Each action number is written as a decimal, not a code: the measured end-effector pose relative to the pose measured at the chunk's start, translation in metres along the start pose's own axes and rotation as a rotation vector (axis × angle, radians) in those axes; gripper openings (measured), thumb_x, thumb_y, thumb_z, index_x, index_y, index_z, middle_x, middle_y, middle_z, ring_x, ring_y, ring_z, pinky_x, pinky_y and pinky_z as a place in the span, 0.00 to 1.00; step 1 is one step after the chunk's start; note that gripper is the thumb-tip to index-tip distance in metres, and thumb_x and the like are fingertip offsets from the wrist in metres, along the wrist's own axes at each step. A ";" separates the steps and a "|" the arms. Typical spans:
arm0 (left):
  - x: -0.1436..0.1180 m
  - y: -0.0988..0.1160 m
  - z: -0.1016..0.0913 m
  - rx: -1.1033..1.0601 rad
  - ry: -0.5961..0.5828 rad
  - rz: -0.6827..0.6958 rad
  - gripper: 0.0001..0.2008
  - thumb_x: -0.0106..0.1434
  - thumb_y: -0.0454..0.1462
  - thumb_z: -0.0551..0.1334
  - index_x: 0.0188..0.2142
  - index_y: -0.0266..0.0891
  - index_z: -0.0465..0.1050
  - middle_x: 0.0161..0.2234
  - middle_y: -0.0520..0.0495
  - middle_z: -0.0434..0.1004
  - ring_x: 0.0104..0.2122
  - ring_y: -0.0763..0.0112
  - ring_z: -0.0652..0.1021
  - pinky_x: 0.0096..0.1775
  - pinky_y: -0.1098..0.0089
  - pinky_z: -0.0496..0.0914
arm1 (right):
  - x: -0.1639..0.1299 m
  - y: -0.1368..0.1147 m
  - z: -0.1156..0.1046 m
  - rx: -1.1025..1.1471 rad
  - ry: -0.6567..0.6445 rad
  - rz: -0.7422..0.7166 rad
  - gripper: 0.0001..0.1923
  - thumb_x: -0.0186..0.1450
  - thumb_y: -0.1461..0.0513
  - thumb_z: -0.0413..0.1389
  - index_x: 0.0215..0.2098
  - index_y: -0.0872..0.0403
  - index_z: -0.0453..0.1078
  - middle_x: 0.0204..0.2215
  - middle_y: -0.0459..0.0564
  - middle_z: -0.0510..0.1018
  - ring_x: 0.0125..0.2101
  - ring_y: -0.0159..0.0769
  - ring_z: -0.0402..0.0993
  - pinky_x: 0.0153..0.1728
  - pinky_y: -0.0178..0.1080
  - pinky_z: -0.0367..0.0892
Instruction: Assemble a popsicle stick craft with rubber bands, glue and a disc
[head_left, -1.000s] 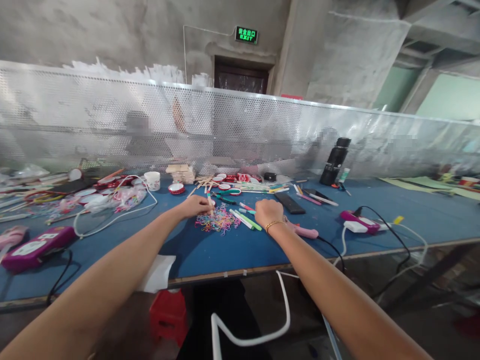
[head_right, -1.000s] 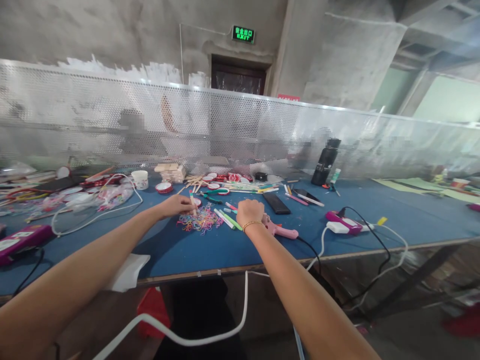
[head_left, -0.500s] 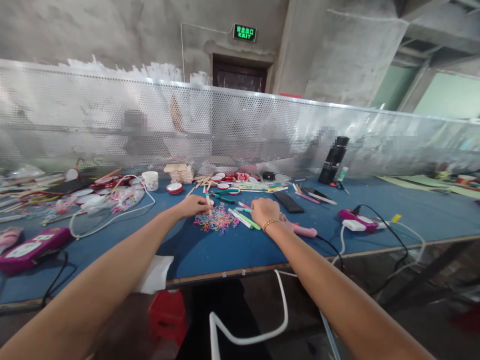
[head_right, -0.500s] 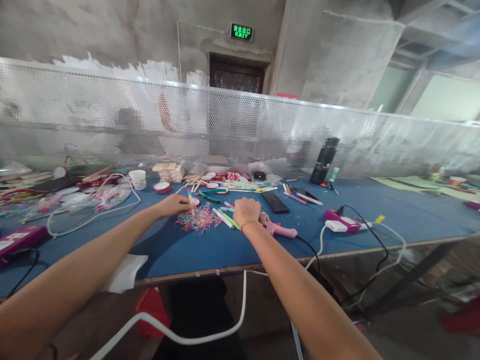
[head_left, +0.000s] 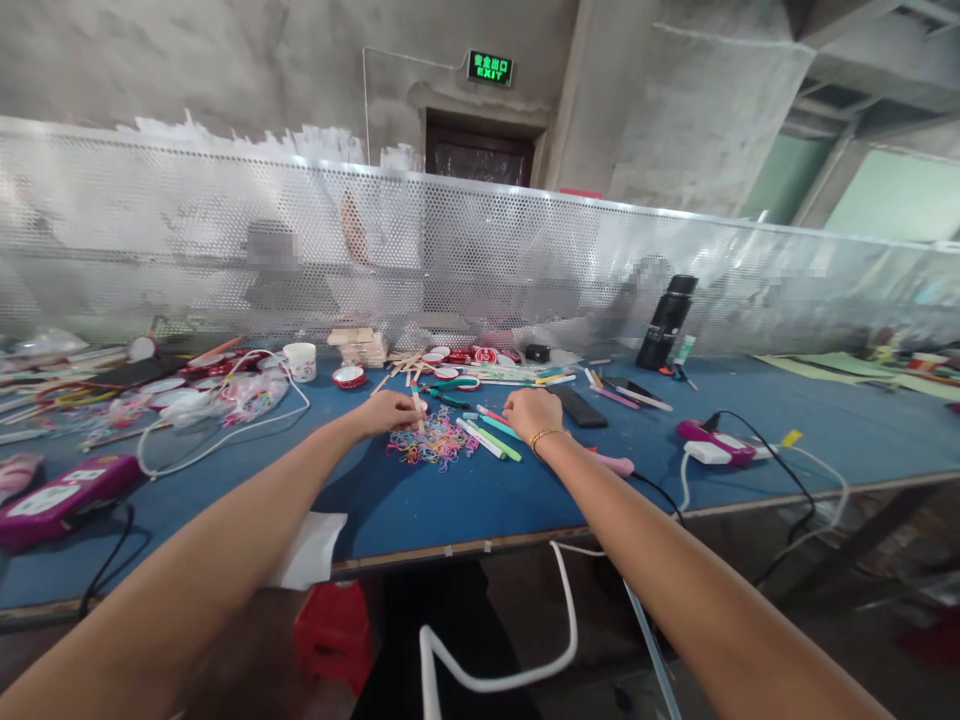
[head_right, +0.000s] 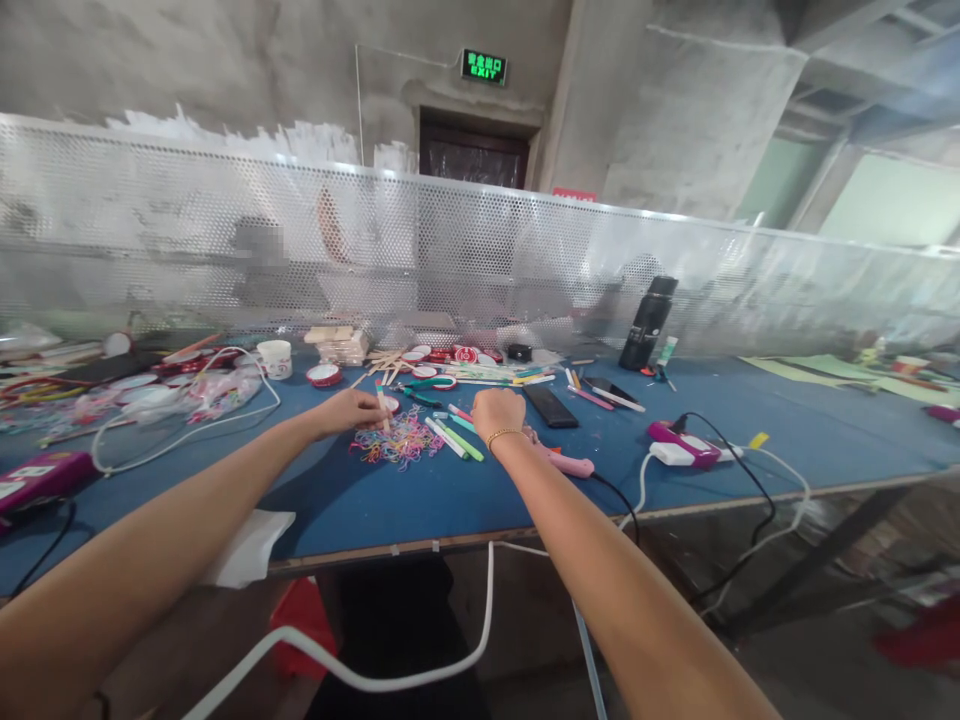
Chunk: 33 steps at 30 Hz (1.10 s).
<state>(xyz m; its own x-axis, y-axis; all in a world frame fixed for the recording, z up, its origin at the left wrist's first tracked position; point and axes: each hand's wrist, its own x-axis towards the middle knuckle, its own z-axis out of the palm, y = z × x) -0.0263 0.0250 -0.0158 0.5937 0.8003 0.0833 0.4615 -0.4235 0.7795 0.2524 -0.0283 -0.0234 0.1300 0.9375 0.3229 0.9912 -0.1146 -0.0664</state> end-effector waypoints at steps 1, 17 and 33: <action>0.000 0.000 0.000 -0.004 -0.003 0.000 0.14 0.52 0.45 0.66 0.26 0.34 0.79 0.21 0.50 0.73 0.20 0.78 0.66 0.25 0.74 0.60 | 0.002 -0.001 0.001 -0.023 -0.039 0.006 0.11 0.63 0.58 0.57 0.40 0.49 0.80 0.42 0.56 0.82 0.46 0.43 0.76 0.43 0.40 0.64; 0.002 -0.002 -0.001 0.044 0.017 -0.023 0.14 0.51 0.45 0.65 0.27 0.33 0.78 0.22 0.50 0.74 0.22 0.76 0.68 0.27 0.74 0.62 | -0.015 -0.012 -0.017 -0.015 -0.176 -0.072 0.13 0.61 0.55 0.57 0.40 0.50 0.80 0.40 0.55 0.82 0.43 0.43 0.77 0.40 0.37 0.66; 0.001 -0.002 0.000 0.038 0.039 -0.013 0.14 0.52 0.45 0.66 0.26 0.34 0.78 0.21 0.50 0.74 0.22 0.75 0.70 0.26 0.74 0.63 | -0.019 -0.012 -0.029 -0.010 -0.252 -0.058 0.13 0.56 0.60 0.60 0.38 0.55 0.79 0.39 0.62 0.81 0.41 0.48 0.79 0.36 0.41 0.69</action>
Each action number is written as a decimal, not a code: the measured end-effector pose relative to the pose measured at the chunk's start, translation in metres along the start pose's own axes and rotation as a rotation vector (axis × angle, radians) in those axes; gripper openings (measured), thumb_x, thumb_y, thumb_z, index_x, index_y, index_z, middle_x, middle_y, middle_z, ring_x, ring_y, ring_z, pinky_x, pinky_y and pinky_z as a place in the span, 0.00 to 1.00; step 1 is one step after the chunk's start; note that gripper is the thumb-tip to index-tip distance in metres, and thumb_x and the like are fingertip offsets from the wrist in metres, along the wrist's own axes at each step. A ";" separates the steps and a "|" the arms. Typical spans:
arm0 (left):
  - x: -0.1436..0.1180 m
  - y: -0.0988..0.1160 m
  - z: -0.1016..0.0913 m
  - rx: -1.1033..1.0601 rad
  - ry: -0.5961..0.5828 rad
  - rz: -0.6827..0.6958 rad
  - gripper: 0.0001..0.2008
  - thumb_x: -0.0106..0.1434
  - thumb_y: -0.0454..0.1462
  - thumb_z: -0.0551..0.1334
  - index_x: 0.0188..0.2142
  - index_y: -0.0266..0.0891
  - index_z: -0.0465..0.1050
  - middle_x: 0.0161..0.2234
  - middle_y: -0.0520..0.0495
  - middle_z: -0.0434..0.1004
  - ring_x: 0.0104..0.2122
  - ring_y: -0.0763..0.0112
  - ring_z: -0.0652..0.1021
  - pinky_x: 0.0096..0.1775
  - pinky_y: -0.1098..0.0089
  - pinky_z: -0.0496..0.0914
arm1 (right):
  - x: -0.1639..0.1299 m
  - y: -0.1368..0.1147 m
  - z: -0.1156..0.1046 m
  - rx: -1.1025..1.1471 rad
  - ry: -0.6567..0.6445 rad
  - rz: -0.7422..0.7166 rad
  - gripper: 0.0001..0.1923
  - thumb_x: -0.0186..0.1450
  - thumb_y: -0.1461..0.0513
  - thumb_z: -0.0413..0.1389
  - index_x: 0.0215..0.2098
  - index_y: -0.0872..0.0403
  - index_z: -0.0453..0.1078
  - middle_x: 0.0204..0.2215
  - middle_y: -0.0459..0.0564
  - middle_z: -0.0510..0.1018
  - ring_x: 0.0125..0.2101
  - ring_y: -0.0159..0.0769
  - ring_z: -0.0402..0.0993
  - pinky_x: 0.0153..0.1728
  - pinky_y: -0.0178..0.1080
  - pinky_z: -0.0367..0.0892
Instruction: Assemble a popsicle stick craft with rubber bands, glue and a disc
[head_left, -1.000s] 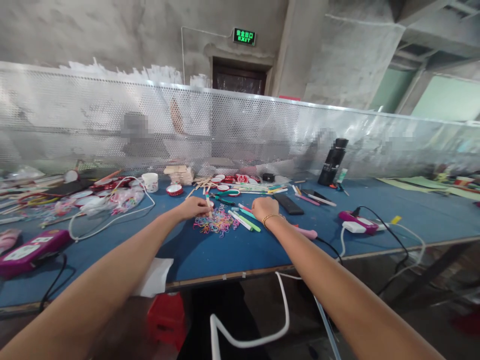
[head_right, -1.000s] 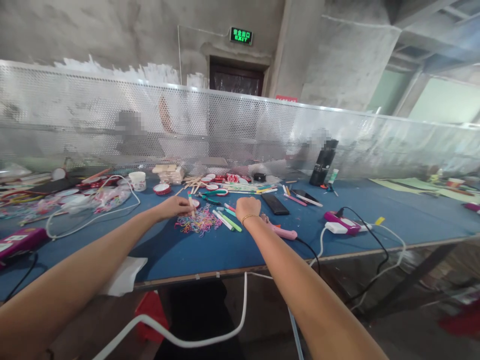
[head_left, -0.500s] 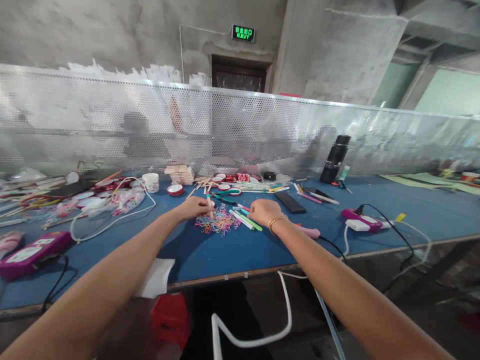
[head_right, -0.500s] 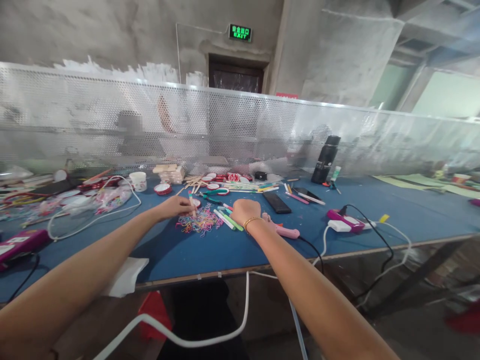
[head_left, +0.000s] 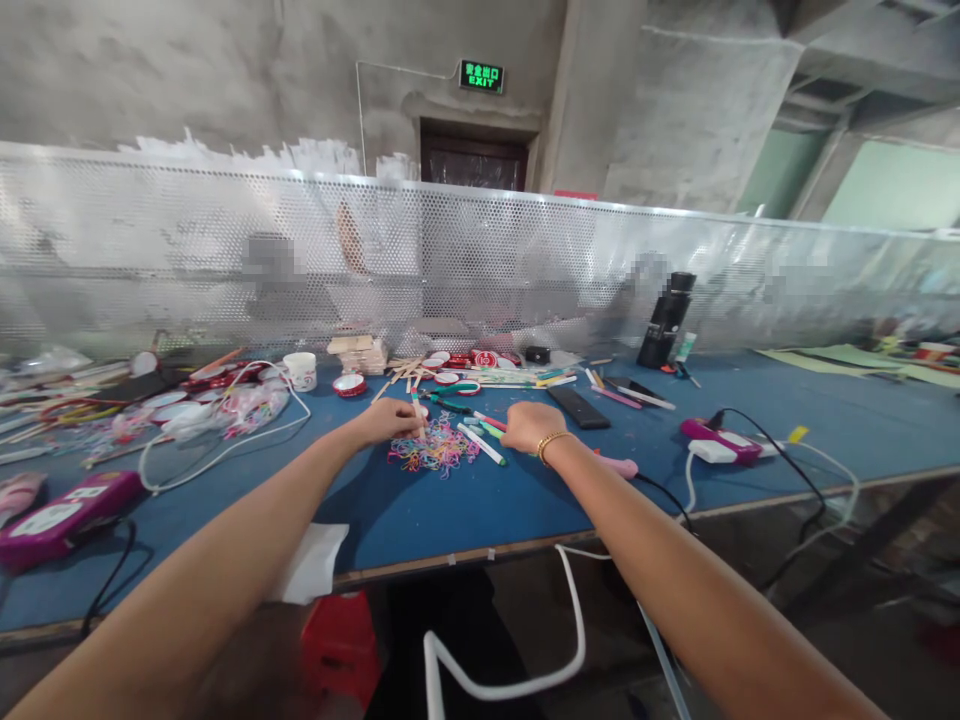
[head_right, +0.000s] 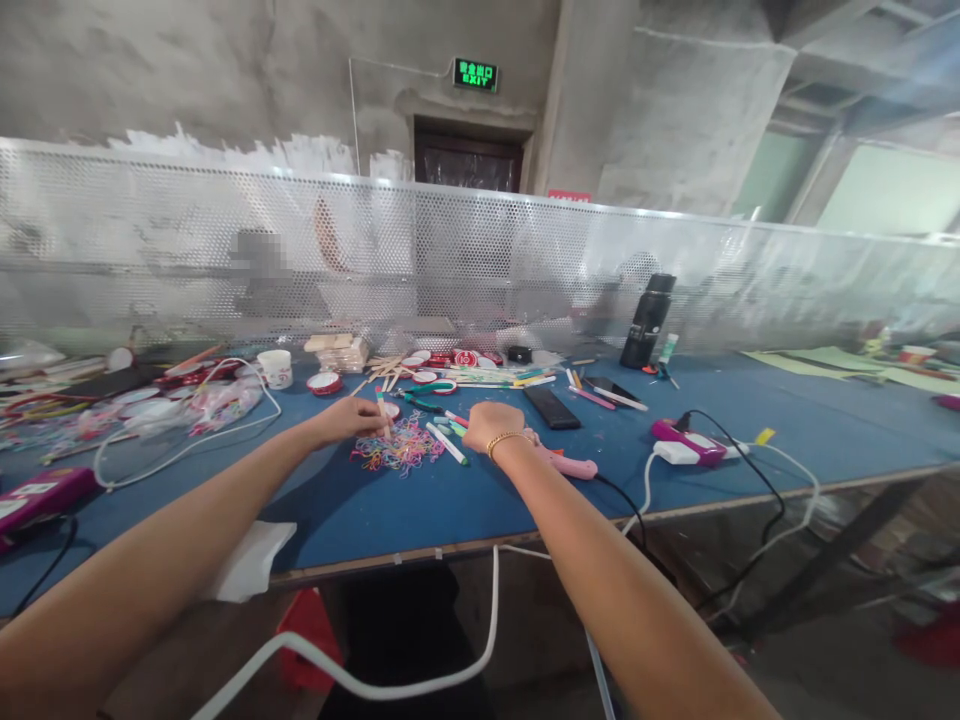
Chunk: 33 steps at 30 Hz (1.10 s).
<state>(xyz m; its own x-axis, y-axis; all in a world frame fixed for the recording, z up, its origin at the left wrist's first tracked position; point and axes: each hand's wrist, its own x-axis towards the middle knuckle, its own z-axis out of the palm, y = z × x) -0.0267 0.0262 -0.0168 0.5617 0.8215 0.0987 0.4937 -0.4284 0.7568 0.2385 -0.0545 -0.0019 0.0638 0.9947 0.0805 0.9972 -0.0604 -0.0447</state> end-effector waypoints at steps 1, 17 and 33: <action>0.000 0.001 0.000 -0.012 -0.002 -0.003 0.14 0.51 0.45 0.66 0.26 0.34 0.78 0.21 0.50 0.74 0.22 0.75 0.70 0.26 0.74 0.63 | -0.001 0.003 -0.006 0.004 0.010 -0.007 0.11 0.55 0.60 0.61 0.36 0.55 0.79 0.38 0.61 0.81 0.39 0.48 0.79 0.35 0.41 0.69; 0.005 -0.017 0.003 -0.106 0.003 0.002 0.15 0.53 0.46 0.66 0.23 0.34 0.75 0.19 0.51 0.71 0.20 0.77 0.66 0.24 0.74 0.60 | 0.022 -0.087 0.043 1.094 0.540 -0.465 0.16 0.63 0.64 0.43 0.39 0.52 0.72 0.27 0.44 0.73 0.26 0.32 0.67 0.31 0.34 0.62; 0.008 -0.021 0.007 -0.110 0.003 -0.005 0.14 0.52 0.46 0.65 0.25 0.35 0.72 0.19 0.55 0.68 0.20 0.77 0.64 0.25 0.73 0.59 | -0.001 -0.090 0.059 0.615 0.759 -0.635 0.11 0.68 0.61 0.48 0.47 0.54 0.66 0.40 0.53 0.77 0.43 0.40 0.71 0.47 0.39 0.63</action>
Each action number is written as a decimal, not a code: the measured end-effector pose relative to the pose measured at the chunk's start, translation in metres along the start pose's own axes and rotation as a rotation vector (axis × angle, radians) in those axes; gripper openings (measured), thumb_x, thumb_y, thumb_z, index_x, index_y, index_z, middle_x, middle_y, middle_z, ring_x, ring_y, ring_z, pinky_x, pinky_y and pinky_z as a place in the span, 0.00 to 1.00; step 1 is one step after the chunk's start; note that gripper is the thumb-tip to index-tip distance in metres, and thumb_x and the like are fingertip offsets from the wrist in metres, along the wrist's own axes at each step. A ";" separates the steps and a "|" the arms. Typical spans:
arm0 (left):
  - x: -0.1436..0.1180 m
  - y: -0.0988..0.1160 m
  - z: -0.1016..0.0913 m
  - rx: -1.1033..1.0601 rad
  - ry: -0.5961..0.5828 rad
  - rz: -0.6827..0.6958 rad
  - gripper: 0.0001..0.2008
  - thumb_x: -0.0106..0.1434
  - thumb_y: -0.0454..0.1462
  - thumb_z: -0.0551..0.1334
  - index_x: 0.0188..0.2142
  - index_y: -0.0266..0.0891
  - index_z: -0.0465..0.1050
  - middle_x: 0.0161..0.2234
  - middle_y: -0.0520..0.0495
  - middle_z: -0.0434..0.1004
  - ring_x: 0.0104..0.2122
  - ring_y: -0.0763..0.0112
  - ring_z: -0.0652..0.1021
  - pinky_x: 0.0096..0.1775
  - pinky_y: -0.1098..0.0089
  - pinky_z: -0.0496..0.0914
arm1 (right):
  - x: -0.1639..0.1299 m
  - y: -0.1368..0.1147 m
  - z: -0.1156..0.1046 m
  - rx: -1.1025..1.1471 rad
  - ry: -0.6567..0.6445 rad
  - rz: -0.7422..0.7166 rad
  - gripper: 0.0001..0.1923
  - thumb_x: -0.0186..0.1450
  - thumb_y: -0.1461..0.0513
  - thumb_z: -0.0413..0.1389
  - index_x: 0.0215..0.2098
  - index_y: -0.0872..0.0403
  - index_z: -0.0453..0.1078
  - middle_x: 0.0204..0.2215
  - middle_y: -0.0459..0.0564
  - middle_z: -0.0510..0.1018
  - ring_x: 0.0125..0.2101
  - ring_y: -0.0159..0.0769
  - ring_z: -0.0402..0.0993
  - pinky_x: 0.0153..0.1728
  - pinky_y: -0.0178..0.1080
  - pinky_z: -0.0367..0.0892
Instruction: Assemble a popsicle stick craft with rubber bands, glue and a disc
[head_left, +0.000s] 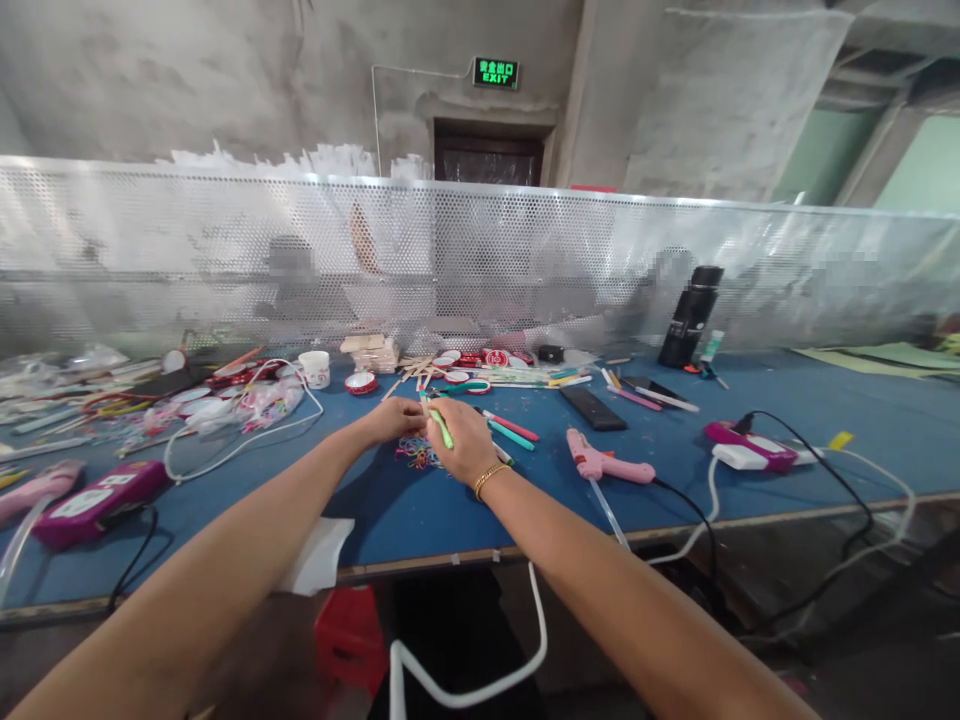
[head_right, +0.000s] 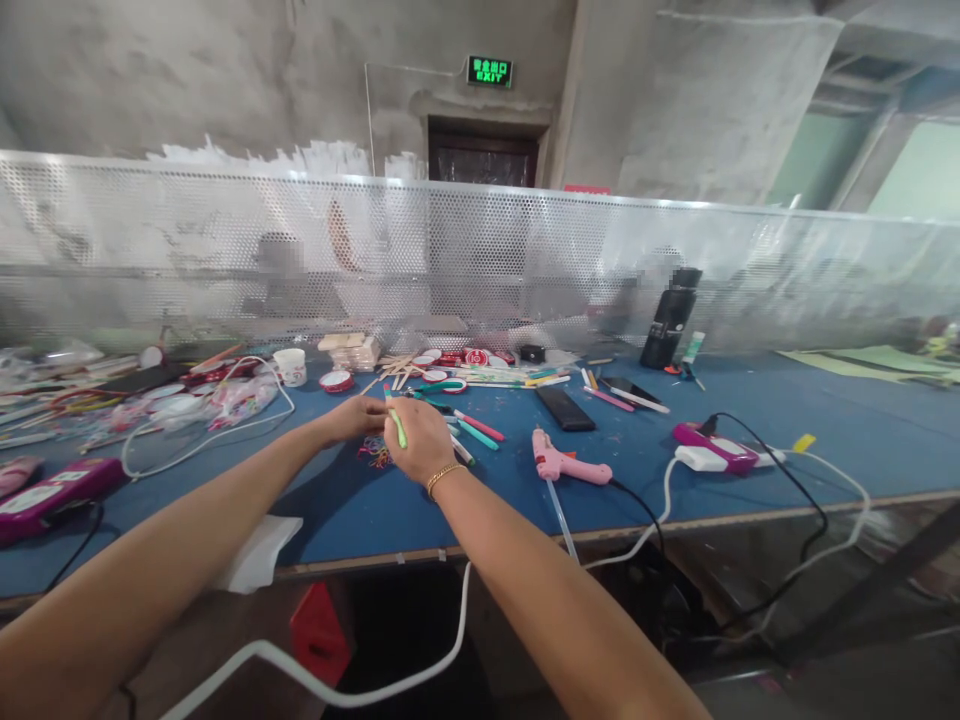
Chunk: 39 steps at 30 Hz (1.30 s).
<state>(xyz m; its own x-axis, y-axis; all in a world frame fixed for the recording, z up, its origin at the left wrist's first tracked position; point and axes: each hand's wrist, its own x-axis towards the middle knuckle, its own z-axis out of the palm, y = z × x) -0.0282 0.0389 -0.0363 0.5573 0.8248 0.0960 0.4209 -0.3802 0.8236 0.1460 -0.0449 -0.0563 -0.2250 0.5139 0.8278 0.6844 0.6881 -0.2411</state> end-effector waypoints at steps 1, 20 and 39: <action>0.000 0.000 0.000 -0.001 -0.004 0.005 0.14 0.52 0.45 0.65 0.25 0.35 0.72 0.19 0.55 0.67 0.19 0.78 0.64 0.25 0.74 0.59 | 0.000 0.001 0.001 -0.009 -0.006 0.019 0.11 0.67 0.61 0.49 0.47 0.54 0.66 0.39 0.52 0.77 0.42 0.40 0.72 0.45 0.39 0.63; -0.002 0.004 0.000 -0.002 0.005 0.031 0.13 0.51 0.43 0.66 0.22 0.34 0.71 0.17 0.54 0.67 0.19 0.79 0.64 0.23 0.75 0.58 | 0.001 0.001 0.001 -0.068 -0.034 0.011 0.09 0.69 0.61 0.47 0.43 0.55 0.67 0.37 0.52 0.78 0.39 0.39 0.71 0.42 0.37 0.62; 0.000 0.002 -0.001 0.008 -0.010 0.015 0.14 0.50 0.45 0.66 0.23 0.34 0.72 0.18 0.53 0.68 0.19 0.78 0.64 0.23 0.74 0.58 | 0.002 0.002 0.002 -0.098 -0.060 0.018 0.09 0.70 0.61 0.47 0.42 0.55 0.67 0.36 0.52 0.77 0.38 0.39 0.71 0.41 0.37 0.61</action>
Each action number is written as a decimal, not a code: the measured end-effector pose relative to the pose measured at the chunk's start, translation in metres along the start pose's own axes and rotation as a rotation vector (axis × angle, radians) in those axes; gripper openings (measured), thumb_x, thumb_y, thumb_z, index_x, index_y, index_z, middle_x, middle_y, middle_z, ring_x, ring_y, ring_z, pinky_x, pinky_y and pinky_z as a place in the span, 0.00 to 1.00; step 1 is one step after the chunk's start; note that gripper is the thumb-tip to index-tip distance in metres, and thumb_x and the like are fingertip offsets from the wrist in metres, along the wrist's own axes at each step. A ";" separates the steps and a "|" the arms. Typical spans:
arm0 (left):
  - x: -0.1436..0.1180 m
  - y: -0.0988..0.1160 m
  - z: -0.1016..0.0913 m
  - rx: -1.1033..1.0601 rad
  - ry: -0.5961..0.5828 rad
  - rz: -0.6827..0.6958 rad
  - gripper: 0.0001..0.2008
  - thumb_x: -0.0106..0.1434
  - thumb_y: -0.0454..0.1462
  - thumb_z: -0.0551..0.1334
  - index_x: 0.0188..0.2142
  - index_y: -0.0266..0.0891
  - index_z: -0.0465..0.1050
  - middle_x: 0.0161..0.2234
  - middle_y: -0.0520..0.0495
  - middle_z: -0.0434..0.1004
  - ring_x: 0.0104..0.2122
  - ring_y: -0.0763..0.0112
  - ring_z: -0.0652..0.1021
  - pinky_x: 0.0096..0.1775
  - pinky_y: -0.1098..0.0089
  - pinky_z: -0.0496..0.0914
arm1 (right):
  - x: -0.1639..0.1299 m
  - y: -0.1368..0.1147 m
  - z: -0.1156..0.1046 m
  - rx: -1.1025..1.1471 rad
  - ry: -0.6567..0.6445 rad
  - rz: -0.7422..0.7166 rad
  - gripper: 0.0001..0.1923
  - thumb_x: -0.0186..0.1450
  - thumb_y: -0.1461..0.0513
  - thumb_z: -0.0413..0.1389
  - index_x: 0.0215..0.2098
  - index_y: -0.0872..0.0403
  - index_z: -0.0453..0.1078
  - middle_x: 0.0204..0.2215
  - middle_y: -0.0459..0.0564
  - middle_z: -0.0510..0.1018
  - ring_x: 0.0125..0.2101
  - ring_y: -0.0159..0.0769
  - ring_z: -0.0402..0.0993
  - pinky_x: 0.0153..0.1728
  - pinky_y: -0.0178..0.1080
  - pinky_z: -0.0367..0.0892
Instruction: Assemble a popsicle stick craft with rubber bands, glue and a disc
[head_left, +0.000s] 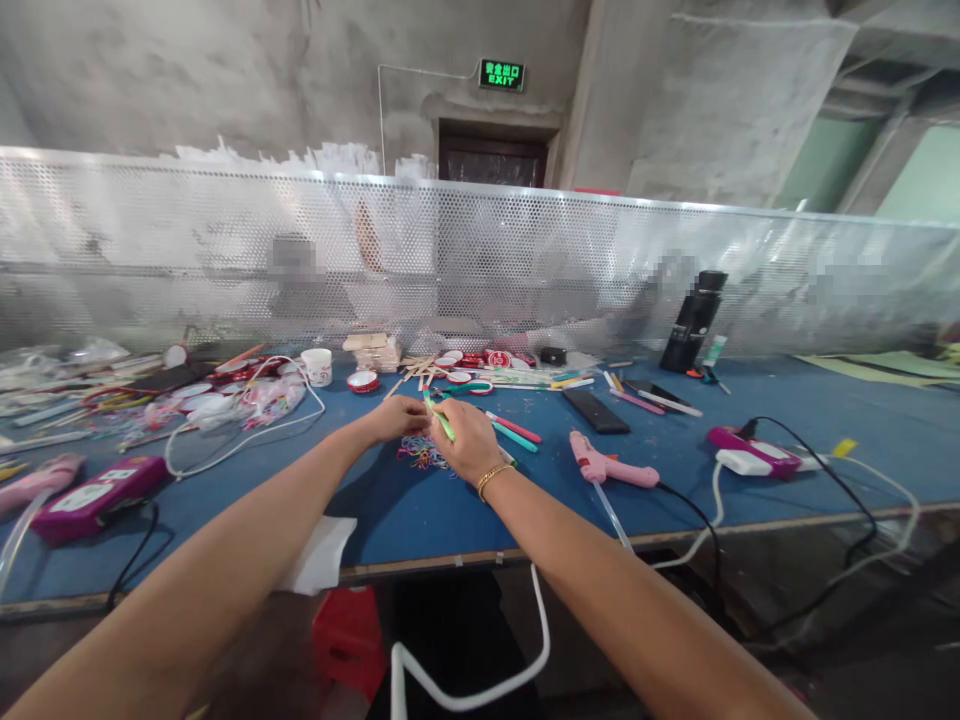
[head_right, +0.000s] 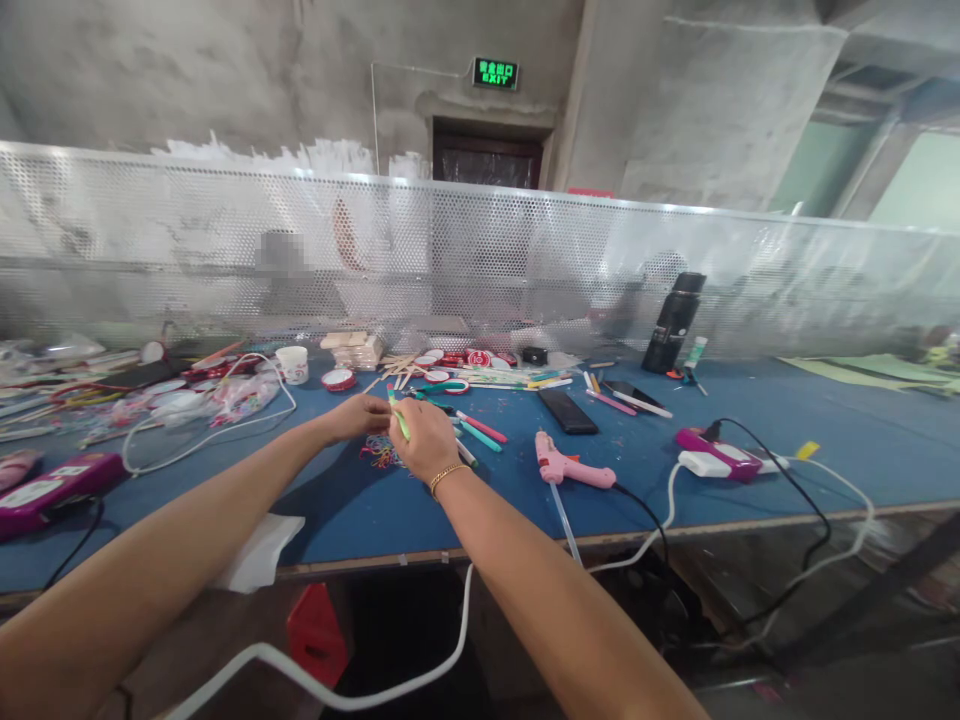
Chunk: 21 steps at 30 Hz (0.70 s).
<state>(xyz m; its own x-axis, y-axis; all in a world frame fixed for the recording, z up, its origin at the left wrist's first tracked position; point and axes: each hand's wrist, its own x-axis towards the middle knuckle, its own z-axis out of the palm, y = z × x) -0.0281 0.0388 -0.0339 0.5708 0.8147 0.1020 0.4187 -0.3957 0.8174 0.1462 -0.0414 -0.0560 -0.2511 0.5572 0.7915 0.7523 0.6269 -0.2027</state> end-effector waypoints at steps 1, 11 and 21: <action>0.000 0.000 0.000 0.002 0.001 0.000 0.14 0.50 0.45 0.66 0.23 0.34 0.72 0.18 0.53 0.68 0.19 0.78 0.64 0.23 0.74 0.58 | 0.000 0.000 0.000 -0.001 -0.001 -0.003 0.09 0.70 0.61 0.47 0.42 0.55 0.67 0.36 0.52 0.77 0.39 0.38 0.71 0.41 0.37 0.61; -0.001 0.002 -0.001 0.017 0.011 -0.001 0.12 0.50 0.43 0.65 0.22 0.35 0.72 0.18 0.53 0.68 0.19 0.78 0.65 0.24 0.74 0.59 | 0.000 0.001 0.001 -0.027 0.008 -0.007 0.09 0.70 0.60 0.48 0.42 0.53 0.67 0.35 0.51 0.77 0.38 0.39 0.70 0.40 0.38 0.60; -0.001 0.008 -0.002 0.023 0.037 -0.004 0.15 0.50 0.45 0.67 0.20 0.35 0.70 0.17 0.53 0.66 0.19 0.79 0.64 0.23 0.75 0.58 | 0.003 0.004 0.003 -0.154 0.069 0.009 0.07 0.69 0.60 0.49 0.39 0.53 0.68 0.31 0.50 0.75 0.35 0.39 0.69 0.37 0.39 0.57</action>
<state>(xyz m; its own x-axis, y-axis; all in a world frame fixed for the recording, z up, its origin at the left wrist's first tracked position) -0.0271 0.0359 -0.0263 0.5424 0.8315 0.1199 0.4372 -0.4013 0.8049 0.1465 -0.0350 -0.0561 -0.2061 0.5204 0.8287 0.8402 0.5282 -0.1227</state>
